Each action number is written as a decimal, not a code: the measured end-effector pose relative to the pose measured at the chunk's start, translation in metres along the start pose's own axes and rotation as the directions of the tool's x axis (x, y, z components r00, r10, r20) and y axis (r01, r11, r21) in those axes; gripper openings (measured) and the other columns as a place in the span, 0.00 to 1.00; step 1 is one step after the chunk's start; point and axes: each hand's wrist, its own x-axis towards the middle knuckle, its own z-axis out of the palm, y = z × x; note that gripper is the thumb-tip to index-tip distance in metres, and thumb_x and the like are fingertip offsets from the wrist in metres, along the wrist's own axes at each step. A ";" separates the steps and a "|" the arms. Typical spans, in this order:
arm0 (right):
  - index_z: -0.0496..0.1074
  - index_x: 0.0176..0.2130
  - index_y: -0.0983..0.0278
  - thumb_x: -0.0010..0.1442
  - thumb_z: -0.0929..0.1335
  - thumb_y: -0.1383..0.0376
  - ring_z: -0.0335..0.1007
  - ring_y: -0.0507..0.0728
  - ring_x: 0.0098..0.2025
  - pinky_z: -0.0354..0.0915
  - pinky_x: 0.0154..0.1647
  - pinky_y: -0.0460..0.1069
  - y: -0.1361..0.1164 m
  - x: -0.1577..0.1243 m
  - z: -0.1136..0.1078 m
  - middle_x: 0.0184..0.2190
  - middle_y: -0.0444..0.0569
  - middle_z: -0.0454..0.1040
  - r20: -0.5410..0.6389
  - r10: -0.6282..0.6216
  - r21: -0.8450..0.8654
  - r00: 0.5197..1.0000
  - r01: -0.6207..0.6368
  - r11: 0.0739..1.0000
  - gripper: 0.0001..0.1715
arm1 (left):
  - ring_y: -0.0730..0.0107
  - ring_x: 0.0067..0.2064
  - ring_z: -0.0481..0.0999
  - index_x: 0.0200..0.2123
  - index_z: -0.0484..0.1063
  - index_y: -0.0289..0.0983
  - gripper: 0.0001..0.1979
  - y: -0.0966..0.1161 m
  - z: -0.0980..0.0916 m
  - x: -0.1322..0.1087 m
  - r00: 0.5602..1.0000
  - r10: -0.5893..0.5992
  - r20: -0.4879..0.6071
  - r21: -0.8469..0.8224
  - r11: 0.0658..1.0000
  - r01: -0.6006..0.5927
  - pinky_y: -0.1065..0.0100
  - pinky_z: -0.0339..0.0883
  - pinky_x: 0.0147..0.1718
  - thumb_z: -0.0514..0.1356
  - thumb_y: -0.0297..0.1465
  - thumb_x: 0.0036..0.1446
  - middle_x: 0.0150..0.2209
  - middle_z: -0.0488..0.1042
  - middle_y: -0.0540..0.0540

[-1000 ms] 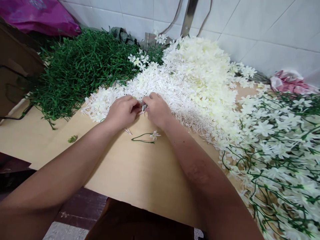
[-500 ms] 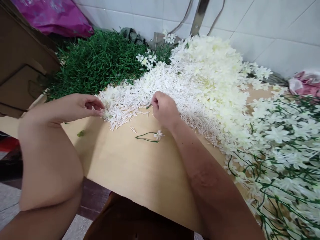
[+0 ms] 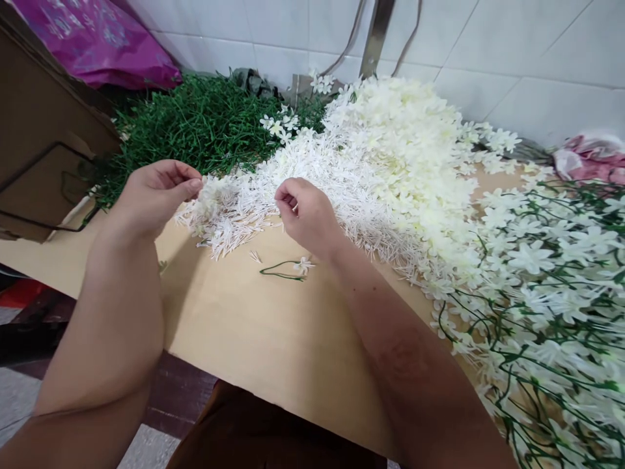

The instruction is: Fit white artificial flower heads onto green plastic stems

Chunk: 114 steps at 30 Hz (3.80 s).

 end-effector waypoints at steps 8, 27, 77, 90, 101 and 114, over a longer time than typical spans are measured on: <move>0.64 0.29 0.62 0.54 0.63 0.73 0.63 0.51 0.31 0.63 0.35 0.48 -0.016 -0.003 0.012 0.29 0.45 0.67 -0.045 -0.034 -0.054 0.998 0.031 0.998 0.06 | 0.80 0.23 0.66 0.27 0.68 0.36 0.16 0.014 0.060 -0.008 0.966 -0.114 0.231 -0.488 0.845 0.217 0.75 0.63 0.23 0.72 0.33 0.39 0.22 0.68 0.54; 0.63 0.29 0.61 0.56 0.61 0.72 0.64 0.57 0.36 0.64 0.40 0.53 -0.005 -0.007 0.021 0.29 0.49 0.67 -0.042 -0.240 -0.441 0.970 0.198 0.875 0.07 | 0.78 0.24 0.71 0.24 0.73 0.33 0.12 0.010 0.073 -0.012 0.923 -0.118 0.367 -0.605 0.723 0.333 0.75 0.66 0.25 0.73 0.26 0.37 0.23 0.73 0.51; 0.67 0.28 0.62 0.42 0.79 0.56 0.72 0.51 0.31 0.71 0.36 0.50 0.015 -0.005 -0.015 0.27 0.41 0.72 0.299 0.263 0.677 0.917 -0.398 0.619 0.22 | 0.76 0.26 0.68 0.25 0.68 0.36 0.08 0.021 0.082 -0.025 0.910 0.029 0.414 -0.516 0.831 0.208 0.73 0.59 0.27 0.66 0.29 0.46 0.23 0.70 0.51; 0.66 0.26 0.62 0.40 0.79 0.55 0.70 0.49 0.27 0.69 0.31 0.47 0.015 -0.006 -0.013 0.24 0.40 0.73 0.287 0.321 0.668 0.902 -0.429 0.608 0.23 | 0.75 0.26 0.69 0.24 0.69 0.36 0.13 0.021 0.078 -0.025 0.905 0.030 0.424 -0.454 0.872 0.184 0.73 0.59 0.24 0.69 0.36 0.46 0.24 0.73 0.50; 0.68 0.25 0.63 0.39 0.79 0.49 0.64 0.48 0.23 0.61 0.22 0.45 0.011 -0.007 -0.010 0.23 0.42 0.70 0.225 0.259 0.469 0.939 -0.338 0.816 0.26 | 0.76 0.24 0.64 0.22 0.68 0.36 0.18 0.012 0.081 -0.021 0.931 -0.003 0.365 -0.421 0.892 0.168 0.72 0.54 0.23 0.71 0.41 0.41 0.19 0.66 0.53; 0.69 0.26 0.63 0.38 0.80 0.53 0.67 0.49 0.25 0.64 0.26 0.46 0.014 -0.009 -0.002 0.23 0.42 0.71 0.144 0.234 0.446 0.962 -0.274 0.852 0.25 | 0.75 0.25 0.66 0.21 0.66 0.36 0.17 0.012 0.086 -0.021 0.936 -0.069 0.346 -0.479 0.844 0.240 0.71 0.57 0.26 0.72 0.37 0.41 0.19 0.67 0.53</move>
